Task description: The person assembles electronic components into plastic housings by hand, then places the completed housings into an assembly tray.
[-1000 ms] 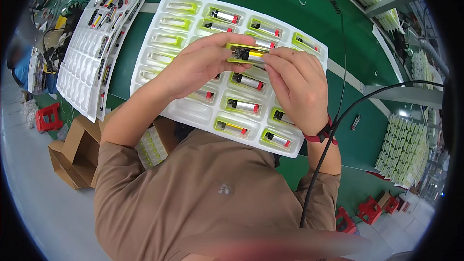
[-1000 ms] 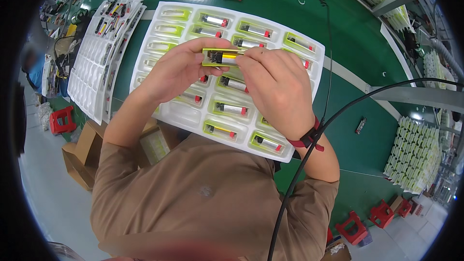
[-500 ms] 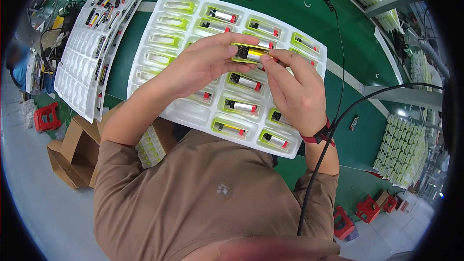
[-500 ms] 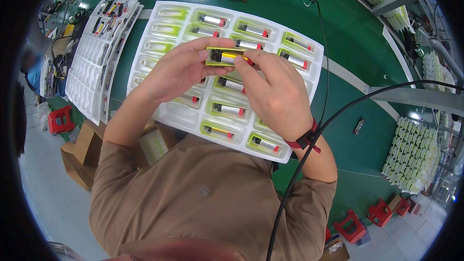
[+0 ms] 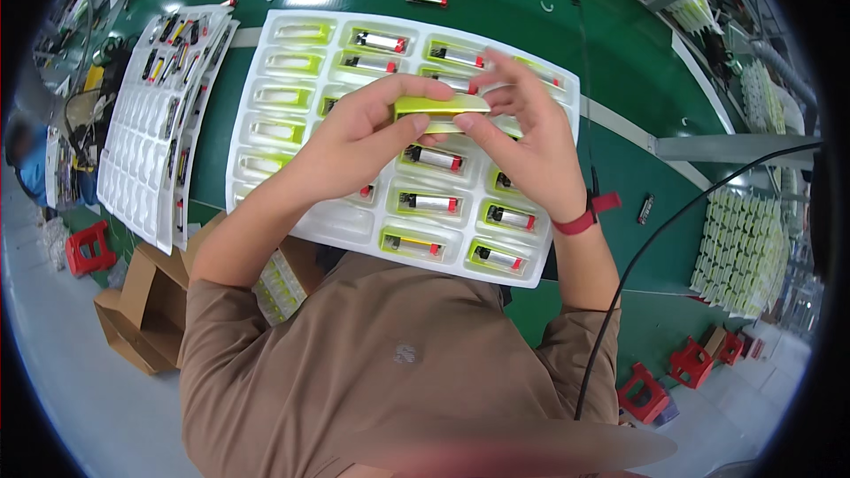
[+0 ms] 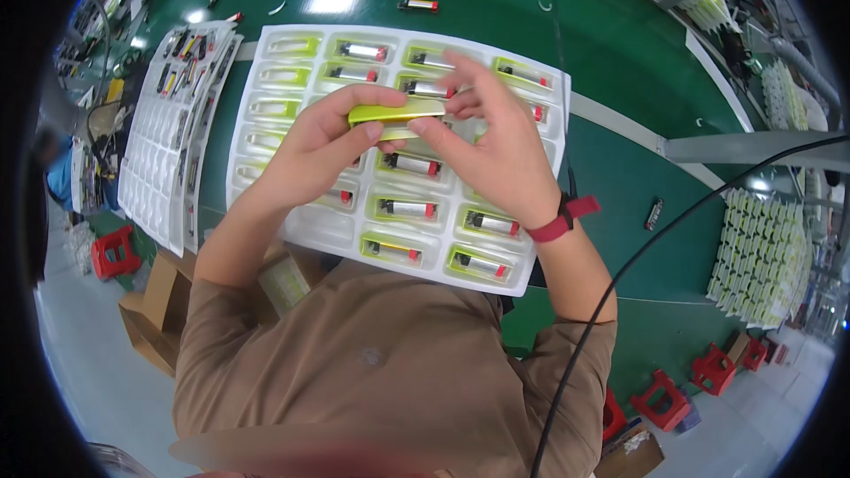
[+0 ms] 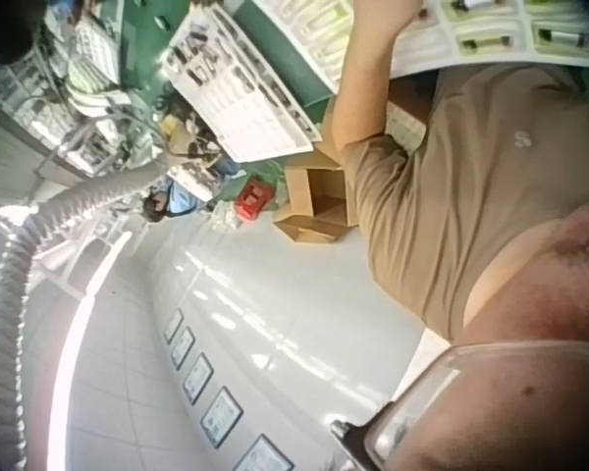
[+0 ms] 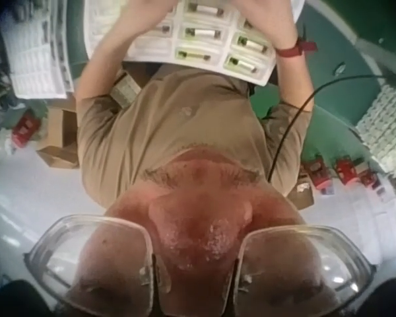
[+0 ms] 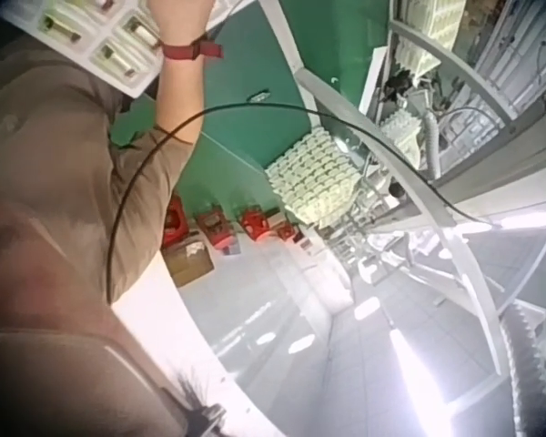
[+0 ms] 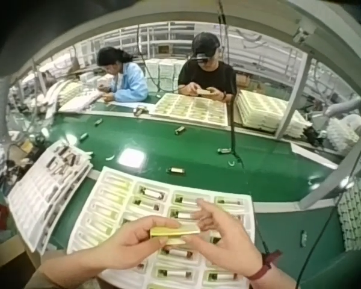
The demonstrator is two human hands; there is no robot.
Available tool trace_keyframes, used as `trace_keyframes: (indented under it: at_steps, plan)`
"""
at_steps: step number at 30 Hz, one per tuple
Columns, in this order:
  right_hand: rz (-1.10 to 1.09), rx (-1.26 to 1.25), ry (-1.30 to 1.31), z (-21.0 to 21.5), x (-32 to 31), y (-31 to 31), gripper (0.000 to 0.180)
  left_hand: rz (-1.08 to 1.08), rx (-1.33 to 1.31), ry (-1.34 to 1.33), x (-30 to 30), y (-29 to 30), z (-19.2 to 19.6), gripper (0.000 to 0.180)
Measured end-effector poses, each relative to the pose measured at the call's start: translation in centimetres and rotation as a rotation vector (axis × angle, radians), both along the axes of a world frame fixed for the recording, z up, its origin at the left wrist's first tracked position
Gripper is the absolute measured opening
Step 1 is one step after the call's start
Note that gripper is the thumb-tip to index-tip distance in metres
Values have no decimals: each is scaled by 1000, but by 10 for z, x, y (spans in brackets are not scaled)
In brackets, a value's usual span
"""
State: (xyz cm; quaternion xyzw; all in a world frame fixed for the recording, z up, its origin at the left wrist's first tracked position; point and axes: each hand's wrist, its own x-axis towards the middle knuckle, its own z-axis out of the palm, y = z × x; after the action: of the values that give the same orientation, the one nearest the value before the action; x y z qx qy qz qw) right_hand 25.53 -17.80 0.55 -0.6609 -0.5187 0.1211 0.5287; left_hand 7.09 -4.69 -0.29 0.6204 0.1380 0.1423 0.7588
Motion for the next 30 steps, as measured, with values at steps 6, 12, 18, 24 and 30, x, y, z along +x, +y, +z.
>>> trace_keyframes:
  at_steps: [6, 12, 18, 24, 30]
  plan:
    - [310, 1, -618, -3, 7, -5, 52, 98, 998, 96, -9, 8, 9, 43]
    - [324, 33, -915, -6, -3, -10, 52, 11, 1328, 151, -18, 9, 14, 46]
    - [305, 105, -829, -5, -5, -10, 51, 57, 1309, 72, -20, 7, 14, 45]
    - [249, 229, -402, -7, -14, -2, 43, 65, 184, 3, -17, -3, -7, 35]
    - [239, 224, -274, -3, -21, -4, 38, 130, 162, -139, -20, -11, -9, 31]
